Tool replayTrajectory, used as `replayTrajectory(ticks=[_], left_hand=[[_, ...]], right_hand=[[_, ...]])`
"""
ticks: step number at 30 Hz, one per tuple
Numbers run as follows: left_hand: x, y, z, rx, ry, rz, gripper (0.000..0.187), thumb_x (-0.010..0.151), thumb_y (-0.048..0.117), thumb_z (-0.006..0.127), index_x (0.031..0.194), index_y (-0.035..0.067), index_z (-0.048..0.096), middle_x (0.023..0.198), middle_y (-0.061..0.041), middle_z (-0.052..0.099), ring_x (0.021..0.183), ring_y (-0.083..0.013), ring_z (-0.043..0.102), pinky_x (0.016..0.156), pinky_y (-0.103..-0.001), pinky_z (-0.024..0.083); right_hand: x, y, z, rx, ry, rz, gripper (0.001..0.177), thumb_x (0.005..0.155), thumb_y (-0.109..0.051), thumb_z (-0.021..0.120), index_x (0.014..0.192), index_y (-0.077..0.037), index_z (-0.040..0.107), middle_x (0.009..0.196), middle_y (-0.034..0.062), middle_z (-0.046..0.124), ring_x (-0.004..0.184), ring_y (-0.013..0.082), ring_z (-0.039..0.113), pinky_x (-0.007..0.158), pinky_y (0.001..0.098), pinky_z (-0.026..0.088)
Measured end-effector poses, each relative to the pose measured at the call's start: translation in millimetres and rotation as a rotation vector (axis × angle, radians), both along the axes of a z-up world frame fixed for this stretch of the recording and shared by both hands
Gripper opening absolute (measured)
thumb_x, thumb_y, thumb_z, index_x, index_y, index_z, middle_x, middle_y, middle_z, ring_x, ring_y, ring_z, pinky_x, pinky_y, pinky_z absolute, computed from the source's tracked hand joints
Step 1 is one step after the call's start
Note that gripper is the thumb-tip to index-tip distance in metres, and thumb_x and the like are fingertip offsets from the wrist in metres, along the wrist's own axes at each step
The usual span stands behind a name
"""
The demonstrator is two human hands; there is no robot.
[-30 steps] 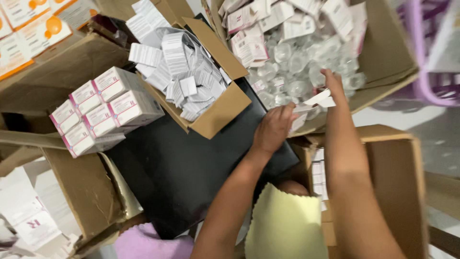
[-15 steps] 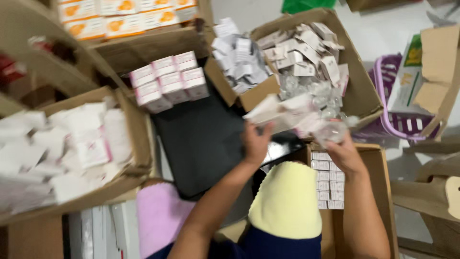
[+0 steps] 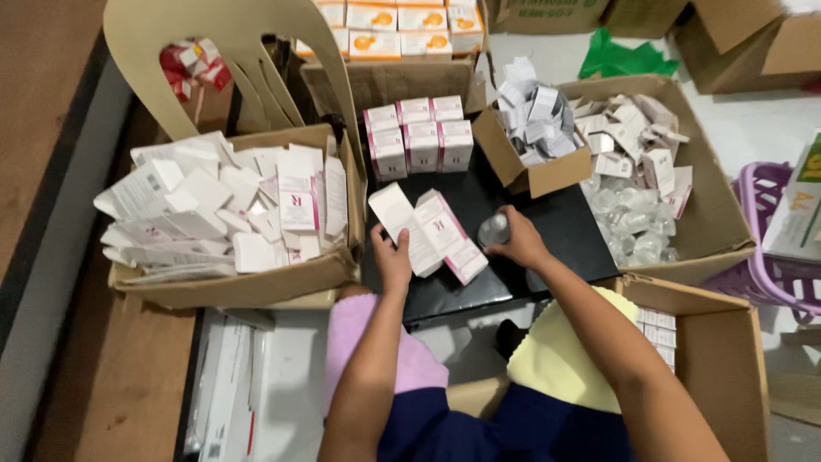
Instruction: The person sits on the floor and repeatedly picks small clear bottles from a box, places them into white rectangular boxes, closes the boxes, and stacks them on a black table. The person also handles empty boxes and plastic-wrapped bottles during the process.
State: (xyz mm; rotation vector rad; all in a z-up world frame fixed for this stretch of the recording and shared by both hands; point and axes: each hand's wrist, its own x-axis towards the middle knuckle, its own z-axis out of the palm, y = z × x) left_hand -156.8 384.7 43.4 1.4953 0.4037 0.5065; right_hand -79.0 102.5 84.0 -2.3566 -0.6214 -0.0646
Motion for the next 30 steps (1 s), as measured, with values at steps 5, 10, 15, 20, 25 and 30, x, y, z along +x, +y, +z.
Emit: replayTrajectory(ticks=[5, 10, 15, 20, 25, 30], left_hand=[[10.2, 13.3, -13.8, 0.016, 0.181, -0.107, 0.051, 0.099, 0.021, 0.067, 0.138, 0.002, 0.041, 0.103, -0.016, 0.076, 0.089, -0.0194, 0.071, 0.077, -0.033, 0.053], [20.0, -2.3, -14.3, 0.246, 0.262, -0.141, 0.048, 0.092, 0.021, 0.073, 0.131, 0.007, 0.05, 0.101, -0.02, 0.077, 0.093, -0.033, 0.074, 0.079, -0.043, 0.055], [13.4, -9.4, -3.0, 0.432, 0.382, -0.164, 0.05, 0.09, 0.023, 0.076, 0.131, 0.011, 0.05, 0.106, -0.024, 0.074, 0.1, -0.0449, 0.069, 0.081, -0.053, 0.054], [2.9, -4.1, 22.5, 0.418, 0.48, -0.187, 0.07, 0.087, 0.022, 0.075, 0.146, 0.012, 0.04, 0.119, -0.024, 0.07, 0.111, -0.0448, 0.066, 0.09, -0.052, 0.053], [-4.8, -3.8, 53.5, 0.676, 0.313, -0.024, 0.084, 0.078, 0.024, 0.086, 0.146, 0.007, 0.04, 0.144, -0.025, 0.043, 0.13, -0.0468, 0.042, 0.104, -0.054, 0.04], [-6.8, -31.3, 74.2, 0.776, 0.048, -0.097, 0.081, 0.075, 0.028, 0.088, 0.142, 0.005, 0.048, 0.143, -0.019, 0.051, 0.131, -0.0426, 0.046, 0.109, -0.052, 0.039]], right_hand=[[4.1, -22.3, 36.7, 0.162, 0.027, -0.208, 0.048, 0.077, -0.029, 0.088, 0.111, -0.005, 0.067, 0.098, 0.0139, 0.071, 0.085, 0.0285, 0.07, 0.076, 0.0377, 0.056], [51.9, -28.1, 97.9, 0.067, -0.295, -0.418, 0.009, 0.096, -0.011, 0.077, 0.099, -0.004, 0.071, 0.091, 0.0125, 0.07, 0.084, 0.0301, 0.068, 0.075, 0.0418, 0.053], [96.0, -13.9, 111.0, -0.203, -0.668, -0.28, 0.032, 0.076, -0.005, 0.073, 0.108, -0.008, 0.074, 0.106, 0.0159, 0.067, 0.093, 0.0384, 0.062, 0.076, 0.0468, 0.052], [133.3, -22.7, 107.3, -0.268, -0.767, -0.259, 0.01, 0.091, -0.003, 0.069, 0.098, -0.008, 0.065, 0.111, 0.0115, 0.067, 0.103, 0.0341, 0.064, 0.085, 0.0438, 0.054], [124.7, -43.9, 144.9, -0.145, -0.903, -0.298, 0.012, 0.094, 0.002, 0.07, 0.104, -0.002, 0.064, 0.11, 0.016, 0.065, 0.098, 0.0363, 0.062, 0.084, 0.0448, 0.051], [34.4, -59.6, 164.5, 0.037, -0.939, -0.412, 0.023, 0.089, 0.009, 0.069, 0.109, 0.0, 0.063, 0.104, 0.0146, 0.064, 0.096, 0.034, 0.06, 0.084, 0.0447, 0.047]])
